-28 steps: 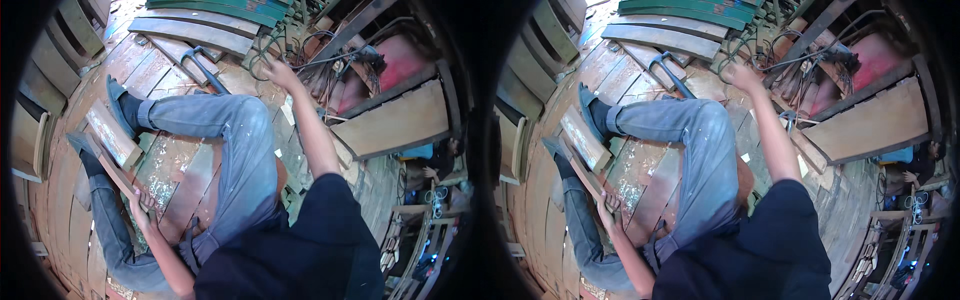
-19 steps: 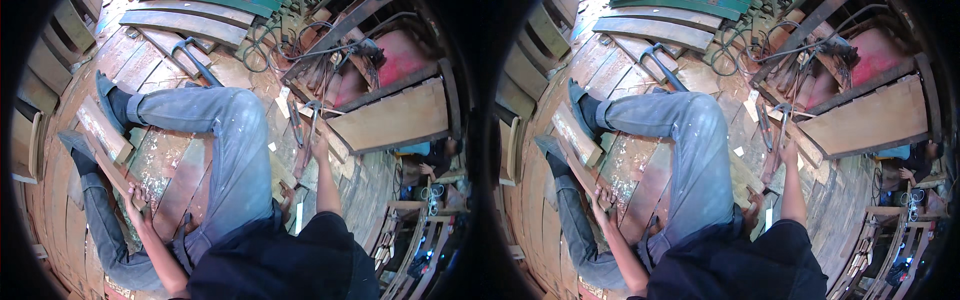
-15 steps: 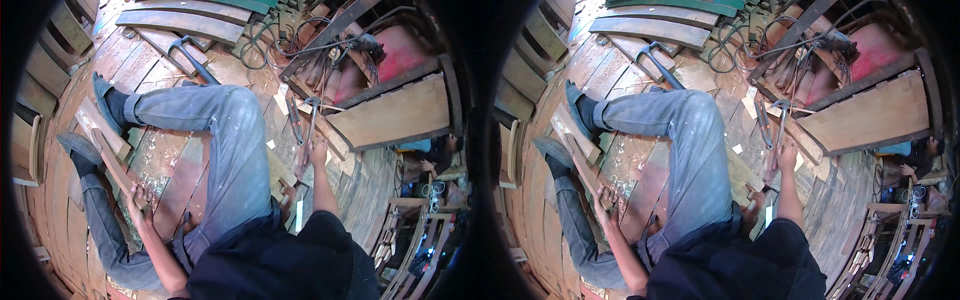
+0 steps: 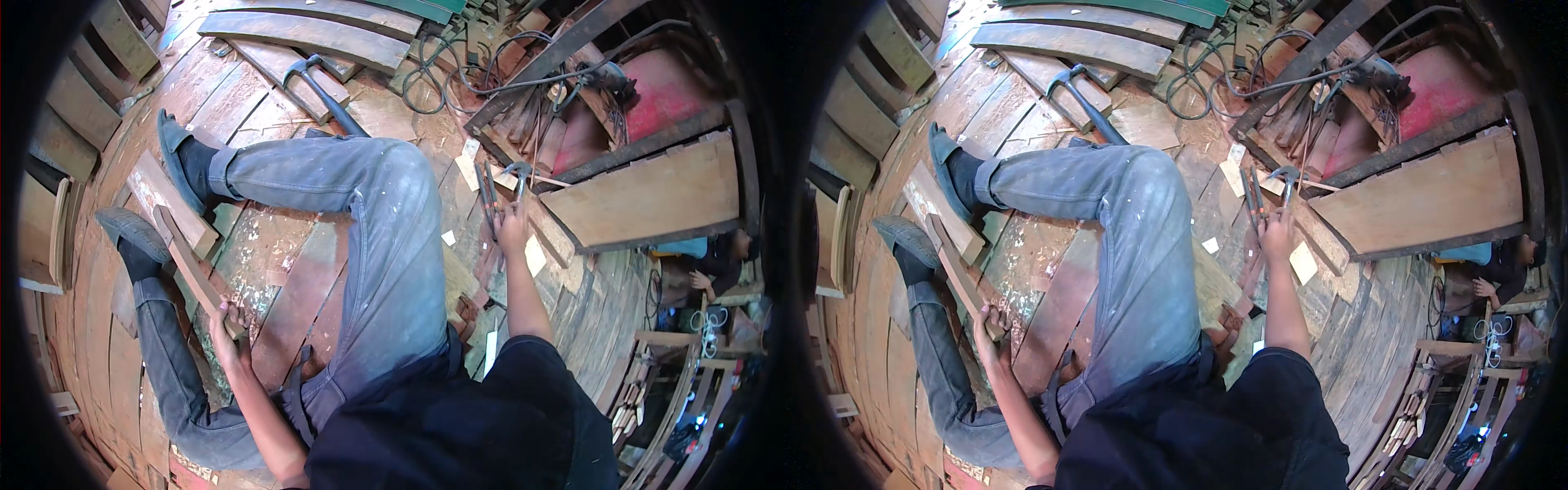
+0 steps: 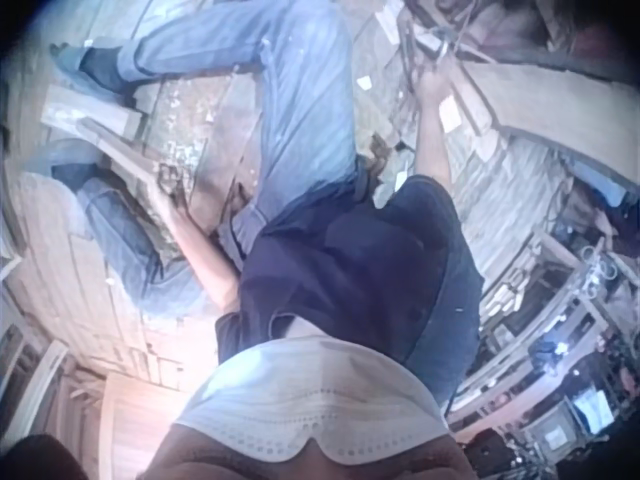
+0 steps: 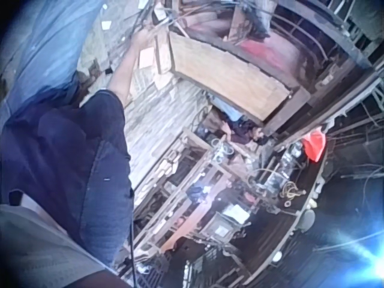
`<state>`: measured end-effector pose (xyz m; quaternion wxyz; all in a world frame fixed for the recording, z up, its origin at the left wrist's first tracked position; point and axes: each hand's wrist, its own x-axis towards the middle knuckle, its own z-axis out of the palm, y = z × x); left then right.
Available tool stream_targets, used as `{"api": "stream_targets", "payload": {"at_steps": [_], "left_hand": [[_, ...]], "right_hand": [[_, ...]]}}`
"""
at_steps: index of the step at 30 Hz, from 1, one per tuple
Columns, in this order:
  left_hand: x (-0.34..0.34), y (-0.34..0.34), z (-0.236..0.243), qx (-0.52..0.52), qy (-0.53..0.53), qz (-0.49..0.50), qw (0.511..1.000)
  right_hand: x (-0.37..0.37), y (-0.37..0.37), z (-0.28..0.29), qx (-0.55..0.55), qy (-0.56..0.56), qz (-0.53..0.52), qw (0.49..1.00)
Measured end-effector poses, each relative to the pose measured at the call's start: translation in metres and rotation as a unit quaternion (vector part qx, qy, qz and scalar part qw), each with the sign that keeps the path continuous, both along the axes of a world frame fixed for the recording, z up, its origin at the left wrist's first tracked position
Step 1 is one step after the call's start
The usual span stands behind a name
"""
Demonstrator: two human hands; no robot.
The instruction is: Woodworking by scraping, sawing, and hammering a wooden plank while sitting on a workshop floor.
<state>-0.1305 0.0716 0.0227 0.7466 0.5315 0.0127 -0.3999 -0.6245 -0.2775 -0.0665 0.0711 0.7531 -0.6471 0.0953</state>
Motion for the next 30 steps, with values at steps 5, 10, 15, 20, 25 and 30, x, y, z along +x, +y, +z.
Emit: {"api": "stream_targets", "payload": {"at_steps": [5, 10, 15, 20, 25, 30], "left_hand": [[-0.011, -0.018, 0.012, 0.014, 0.004, 0.018, 1.000], [0.000, 0.004, 0.014, 0.059, -0.020, 0.083, 0.995], [0.006, -0.001, -0.002, 0.035, 0.038, 0.042, 0.998], [0.009, -0.004, 0.000, 0.051, 0.015, 0.079, 0.995], [0.009, -0.007, -0.005, 0.041, 0.004, 0.059, 0.997], [0.008, -0.006, -0.010, 0.007, 0.010, 0.043, 0.999]], "right_hand": [[0.032, -0.033, -0.003, 0.034, -0.088, 0.049, 0.994], [0.094, -0.049, 0.011, 0.175, 0.009, -0.077, 0.981], [0.039, -0.078, -0.018, 0.188, 0.092, -0.007, 0.978], [0.051, -0.051, 0.009, 0.176, -0.054, -0.025, 0.983], [0.020, -0.071, -0.007, -0.153, -0.231, 0.100, 0.955], [0.131, -0.046, 0.139, -0.049, -0.640, -0.006, 0.767]]}}
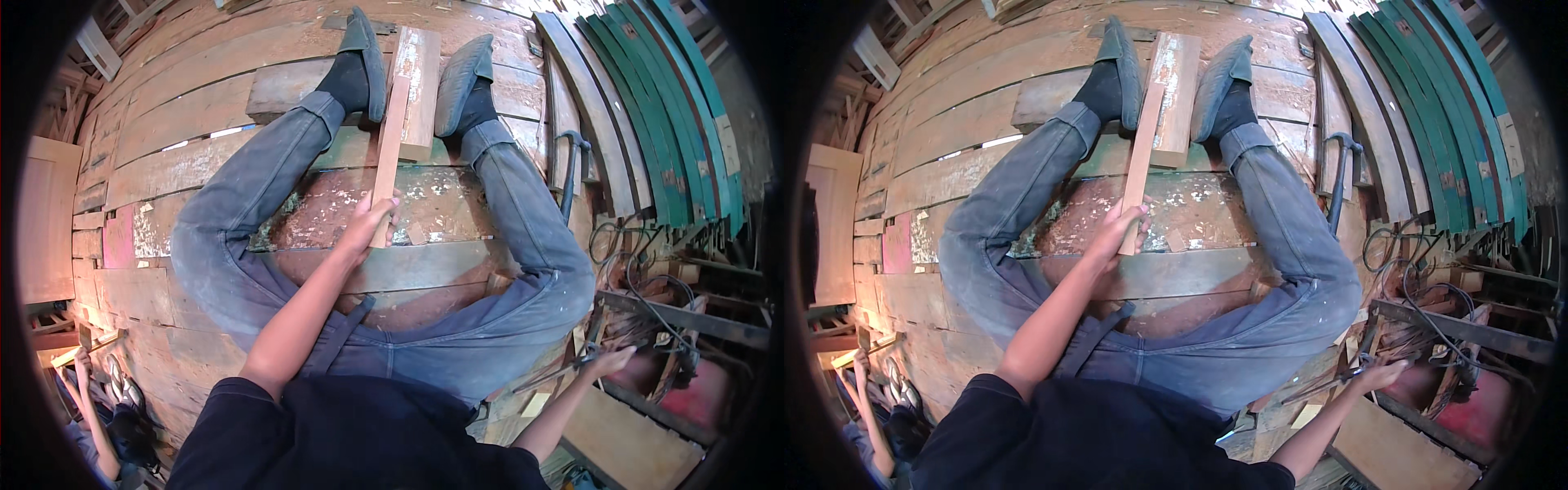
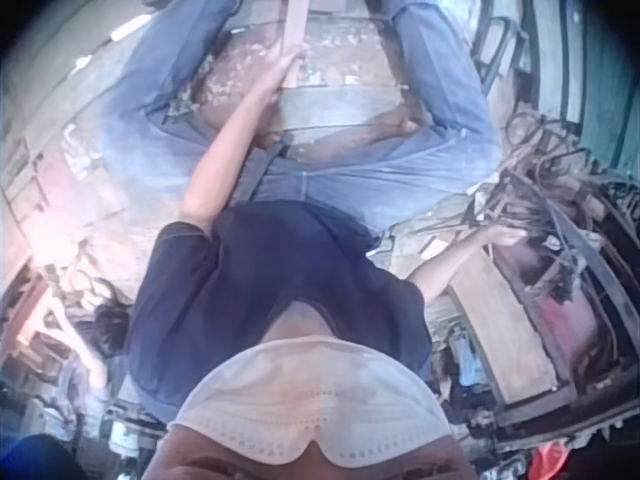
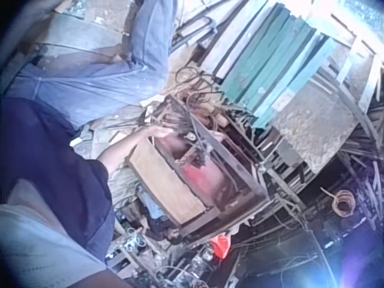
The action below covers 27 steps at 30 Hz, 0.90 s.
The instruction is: Woodworking by scraping, sawing, and hammering a wooden plank while sitting on a workshop floor.
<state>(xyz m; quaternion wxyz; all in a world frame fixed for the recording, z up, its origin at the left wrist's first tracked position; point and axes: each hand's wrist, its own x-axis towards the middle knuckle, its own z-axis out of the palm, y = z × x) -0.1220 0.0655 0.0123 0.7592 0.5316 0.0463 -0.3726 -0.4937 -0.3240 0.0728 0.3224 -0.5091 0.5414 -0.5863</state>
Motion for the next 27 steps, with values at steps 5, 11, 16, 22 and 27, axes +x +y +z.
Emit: {"api": "stream_targets", "payload": {"at_steps": [5, 11, 16, 22, 27], "left_hand": [[-0.002, -0.008, -0.011, -0.008, 0.033, -0.014, 0.999], [-0.006, -0.011, -0.019, 0.050, -0.026, 0.010, 0.998], [-0.005, -0.006, -0.035, 0.038, -0.035, -0.007, 0.999], [-0.003, -0.007, -0.037, -0.002, -0.016, -0.022, 1.000], [-0.001, -0.005, -0.040, 0.002, -0.031, -0.028, 0.999]], "right_hand": [[0.089, 0.013, 0.105, -0.104, -0.137, 0.263, 0.949], [0.246, 0.064, 0.145, 0.028, -0.365, 0.474, 0.801], [0.349, 0.089, 0.116, 0.147, -0.429, 0.561, 0.693], [0.423, 0.132, 0.109, 0.142, -0.412, 0.654, 0.618], [0.440, 0.162, 0.103, 0.123, -0.422, 0.653, 0.617]]}}
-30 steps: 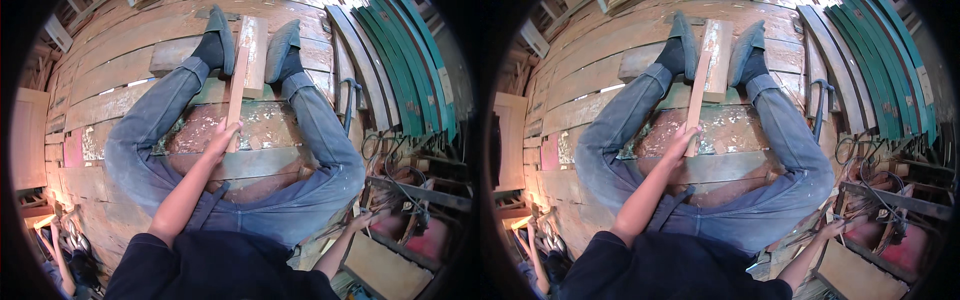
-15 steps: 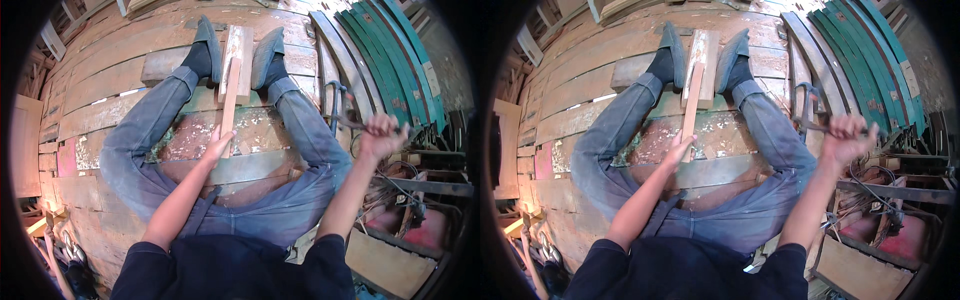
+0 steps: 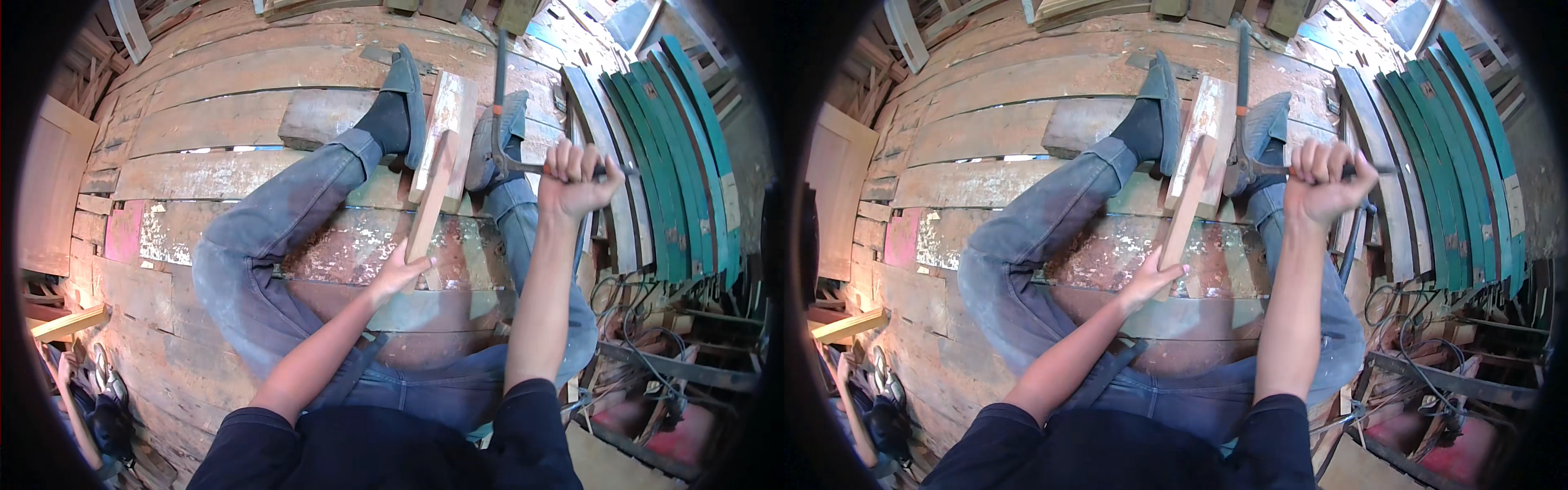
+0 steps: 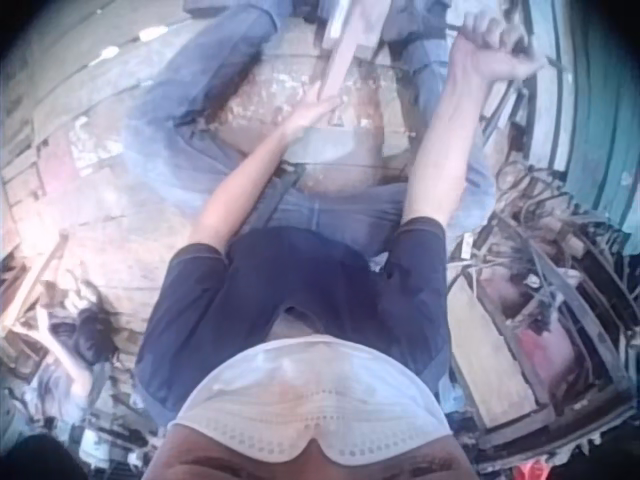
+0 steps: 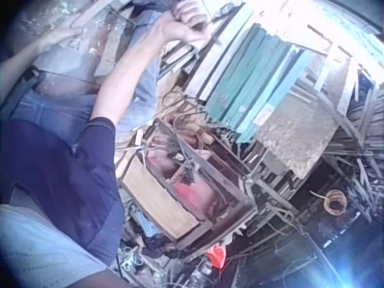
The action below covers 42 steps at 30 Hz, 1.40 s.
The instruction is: Woodworking by scraping, sawing, and hammering a wooden plank while sitting on a workshop floor.
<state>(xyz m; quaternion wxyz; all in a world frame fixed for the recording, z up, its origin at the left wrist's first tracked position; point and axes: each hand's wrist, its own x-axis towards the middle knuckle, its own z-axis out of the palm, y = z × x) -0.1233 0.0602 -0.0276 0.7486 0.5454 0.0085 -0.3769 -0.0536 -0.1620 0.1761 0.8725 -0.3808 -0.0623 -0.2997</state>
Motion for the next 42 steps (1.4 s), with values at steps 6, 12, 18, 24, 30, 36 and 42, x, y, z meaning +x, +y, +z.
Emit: {"api": "stream_targets", "payload": {"at_steps": [6, 12, 18, 24, 30, 36, 42], "left_hand": [[0.009, 0.000, 0.002, 0.017, -0.019, 0.056, 0.998], [0.015, 0.005, 0.025, -0.082, 0.093, 0.024, 0.992], [0.012, 0.001, 0.022, -0.092, 0.078, 0.020, 0.993], [0.011, 0.005, 0.017, -0.073, 0.072, 0.020, 0.994], [0.011, 0.003, 0.016, -0.051, 0.043, 0.031, 0.997], [0.012, 0.002, 0.009, -0.010, -0.002, 0.026, 1.000], [0.010, 0.002, 0.012, -0.016, 0.012, 0.019, 1.000]], "right_hand": [[-0.038, -0.004, -0.016, 0.108, -0.034, 0.029, 0.993], [-0.046, -0.001, -0.021, 0.031, 0.160, 0.159, 0.974], [-0.051, 0.021, -0.014, -0.245, 0.361, 0.109, 0.893], [-0.056, 0.024, -0.007, -0.298, 0.357, 0.115, 0.878], [-0.056, 0.026, -0.001, -0.290, 0.370, 0.117, 0.875], [-0.052, 0.029, -0.009, -0.322, 0.430, 0.062, 0.841], [-0.035, 0.028, -0.067, -0.416, 0.483, 0.157, 0.754]]}}
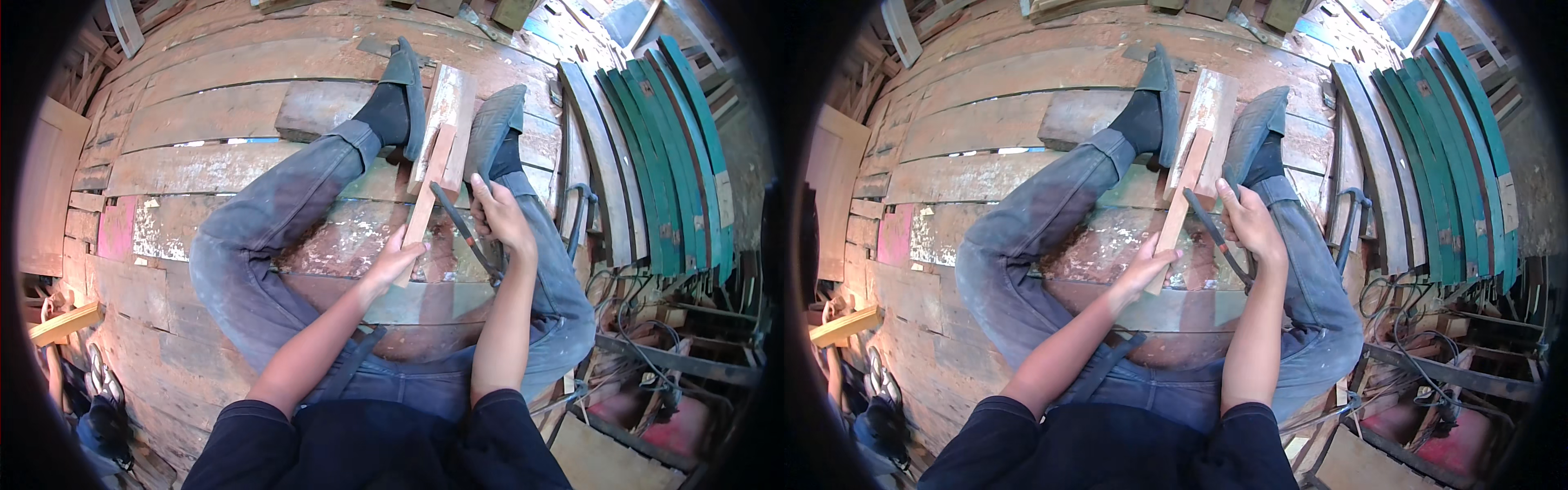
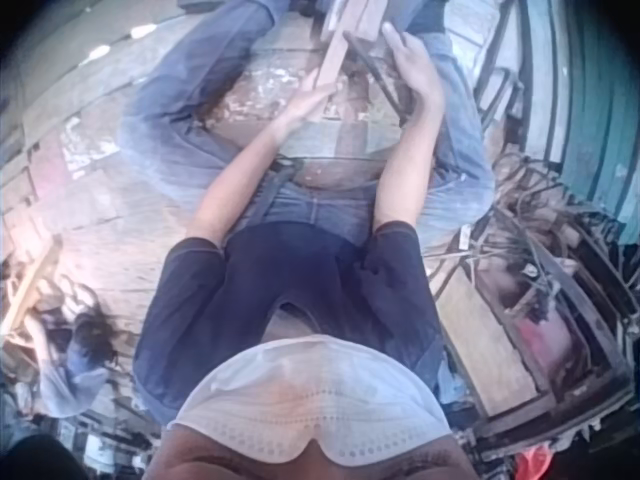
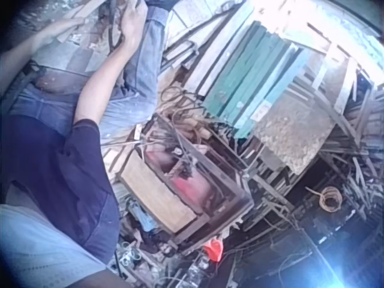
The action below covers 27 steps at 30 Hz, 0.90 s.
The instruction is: Woodworking by scraping, sawing, and hammering a wooden plank while sitting on a workshop floor.
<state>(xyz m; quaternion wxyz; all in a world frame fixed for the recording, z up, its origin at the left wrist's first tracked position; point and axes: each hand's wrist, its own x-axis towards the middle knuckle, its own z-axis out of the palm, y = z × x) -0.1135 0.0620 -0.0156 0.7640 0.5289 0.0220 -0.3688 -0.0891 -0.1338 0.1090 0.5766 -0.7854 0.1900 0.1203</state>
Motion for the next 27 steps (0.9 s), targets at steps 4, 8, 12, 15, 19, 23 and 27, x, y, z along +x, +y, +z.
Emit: {"api": "stream_targets", "payload": {"at_steps": [4, 8, 12, 15, 19, 23, 27], "left_hand": [[0.002, 0.001, -0.004, -0.011, 0.016, -0.027, 0.999], [-0.001, -0.001, -0.015, 0.013, 0.008, -0.011, 1.000], [0.000, -0.001, -0.010, 0.027, 0.003, -0.007, 1.000], [0.000, 0.000, 0.007, 0.018, 0.008, -0.018, 1.000], [-0.002, -0.001, 0.008, -0.006, 0.019, 0.008, 1.000], [-0.005, -0.005, 0.008, -0.023, 0.024, 0.019, 0.999], [-0.002, -0.008, 0.011, -0.058, 0.034, -0.003, 0.998]], "right_hand": [[0.003, 0.004, -0.024, -0.039, 0.067, -0.018, 0.997], [0.005, 0.000, -0.069, -0.099, 0.046, 0.010, 0.994], [0.006, 0.005, -0.067, -0.069, 0.091, 0.036, 0.993], [0.004, 0.001, -0.072, -0.048, 0.078, 0.040, 0.995], [0.010, 0.003, -0.066, 0.034, -0.035, 0.054, 0.997], [0.008, 0.004, -0.039, 0.069, 0.007, -0.037, 0.997], [0.008, 0.009, -0.048, 0.292, -0.020, -0.081, 0.953]]}}
